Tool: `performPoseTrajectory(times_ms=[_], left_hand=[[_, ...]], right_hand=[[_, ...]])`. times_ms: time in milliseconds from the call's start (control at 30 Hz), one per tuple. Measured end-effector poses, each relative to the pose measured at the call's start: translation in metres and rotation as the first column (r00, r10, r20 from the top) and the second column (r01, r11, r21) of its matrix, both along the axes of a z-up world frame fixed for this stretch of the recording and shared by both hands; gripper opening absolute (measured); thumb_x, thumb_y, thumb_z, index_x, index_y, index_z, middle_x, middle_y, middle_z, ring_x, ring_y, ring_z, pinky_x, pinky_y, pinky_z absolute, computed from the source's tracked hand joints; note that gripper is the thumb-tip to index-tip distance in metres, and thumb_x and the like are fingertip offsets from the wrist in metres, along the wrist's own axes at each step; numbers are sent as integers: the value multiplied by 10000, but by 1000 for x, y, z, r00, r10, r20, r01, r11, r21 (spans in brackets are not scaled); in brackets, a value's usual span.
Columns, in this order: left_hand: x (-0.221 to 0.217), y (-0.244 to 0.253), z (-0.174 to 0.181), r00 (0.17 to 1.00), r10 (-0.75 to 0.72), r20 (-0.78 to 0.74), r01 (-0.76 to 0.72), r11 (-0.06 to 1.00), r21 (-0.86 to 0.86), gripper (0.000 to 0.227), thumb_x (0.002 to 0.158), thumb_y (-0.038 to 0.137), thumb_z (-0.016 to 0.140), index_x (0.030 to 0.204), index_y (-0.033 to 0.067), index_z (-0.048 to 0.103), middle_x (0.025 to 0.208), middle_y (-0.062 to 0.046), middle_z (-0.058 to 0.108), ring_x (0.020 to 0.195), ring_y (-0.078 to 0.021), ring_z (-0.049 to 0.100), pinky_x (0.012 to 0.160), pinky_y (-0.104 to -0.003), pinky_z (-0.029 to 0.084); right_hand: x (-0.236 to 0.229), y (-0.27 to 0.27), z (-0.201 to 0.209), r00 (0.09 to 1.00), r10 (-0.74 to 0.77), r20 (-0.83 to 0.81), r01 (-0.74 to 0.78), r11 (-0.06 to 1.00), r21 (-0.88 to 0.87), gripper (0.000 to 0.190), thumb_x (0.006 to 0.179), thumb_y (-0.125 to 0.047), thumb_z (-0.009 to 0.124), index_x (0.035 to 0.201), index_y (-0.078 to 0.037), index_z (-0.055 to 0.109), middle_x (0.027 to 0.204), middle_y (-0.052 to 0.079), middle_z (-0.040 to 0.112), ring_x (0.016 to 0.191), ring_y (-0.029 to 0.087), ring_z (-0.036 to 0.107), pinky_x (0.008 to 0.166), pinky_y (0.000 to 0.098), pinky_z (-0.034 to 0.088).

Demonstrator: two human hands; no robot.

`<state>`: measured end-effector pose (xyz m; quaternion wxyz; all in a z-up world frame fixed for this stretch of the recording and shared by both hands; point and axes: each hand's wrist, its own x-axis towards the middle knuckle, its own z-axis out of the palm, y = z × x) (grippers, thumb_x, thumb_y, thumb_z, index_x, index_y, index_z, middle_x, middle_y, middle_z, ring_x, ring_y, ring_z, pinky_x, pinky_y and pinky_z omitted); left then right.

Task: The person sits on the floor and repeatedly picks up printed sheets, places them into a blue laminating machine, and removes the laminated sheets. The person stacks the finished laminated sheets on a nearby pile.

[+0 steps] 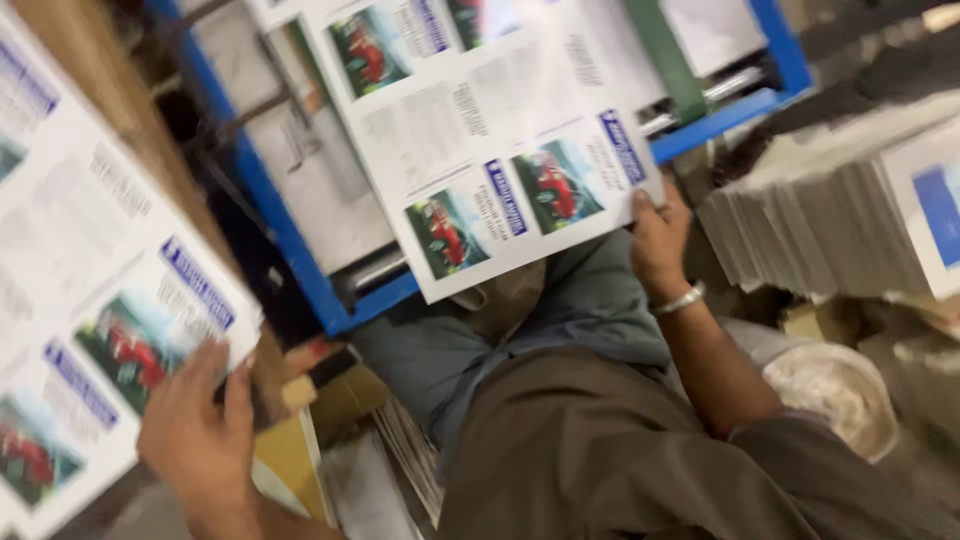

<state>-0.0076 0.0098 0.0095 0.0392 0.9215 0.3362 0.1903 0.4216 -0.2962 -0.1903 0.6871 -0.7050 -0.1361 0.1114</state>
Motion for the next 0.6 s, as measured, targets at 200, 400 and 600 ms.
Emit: performPoseTrajectory(times_ms=[200,400,600], left_hand=[[-40,14,-26,884,290,367,-126,904,-409,94,1081,52,772,1083,-8,700,1008,-93,719,923,-163,666,876,-261,517],[-53,22,-74,603,444,662,32,816,-577,195,1005,-63,849,990,-19,660,963,-6,674,853,-29,563,816,-198,468],[-56,29,-66,477,502,721,179,748,-639,198,973,-54,842,937,-5,653,978,-25,700,839,-49,583,818,-213,481]], right_hand=[[-17,13,5,986,121,-112,-94,969,227,304,1052,38,533,1351,64,584,1260,111,682,1108,165,661,1024,296,539],[-14,39,-9,992,109,-59,-96,978,186,308,1038,59,503,1336,71,580,1229,120,689,1076,165,674,1002,294,550],[11,68,-23,988,150,20,-151,981,118,297,1052,45,538,1340,79,601,1220,127,698,1067,164,664,974,290,540]])
